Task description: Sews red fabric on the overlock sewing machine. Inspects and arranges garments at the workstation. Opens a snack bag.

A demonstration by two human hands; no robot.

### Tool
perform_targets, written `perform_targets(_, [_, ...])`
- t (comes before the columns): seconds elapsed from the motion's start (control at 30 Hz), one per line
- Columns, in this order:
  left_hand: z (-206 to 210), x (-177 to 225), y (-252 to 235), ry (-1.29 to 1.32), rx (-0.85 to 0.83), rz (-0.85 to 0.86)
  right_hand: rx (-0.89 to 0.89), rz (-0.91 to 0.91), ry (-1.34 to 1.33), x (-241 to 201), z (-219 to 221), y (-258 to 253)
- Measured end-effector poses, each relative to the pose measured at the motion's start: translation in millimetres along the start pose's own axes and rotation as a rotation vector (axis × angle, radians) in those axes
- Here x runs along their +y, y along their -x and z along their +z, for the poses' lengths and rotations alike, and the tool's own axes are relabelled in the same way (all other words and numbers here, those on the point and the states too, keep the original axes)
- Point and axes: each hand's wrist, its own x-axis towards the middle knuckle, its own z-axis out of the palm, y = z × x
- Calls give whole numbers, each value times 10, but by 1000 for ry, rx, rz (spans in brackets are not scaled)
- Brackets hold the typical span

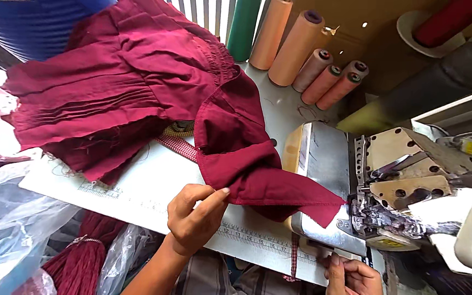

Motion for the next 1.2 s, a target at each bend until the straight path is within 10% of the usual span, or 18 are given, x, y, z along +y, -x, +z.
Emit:
perform_targets(0.3, [-70, 84, -212, 30, -265, -16, -25, 4, 213, -88, 33, -48])
perform_targets(0.7, [97, 123, -622, 946, -397, -1028, -33, -6, 275, -101, 55, -56])
perform_targets(1.2, [124, 93, -602, 936, -346, -794, -30, -8, 293, -82, 61, -55])
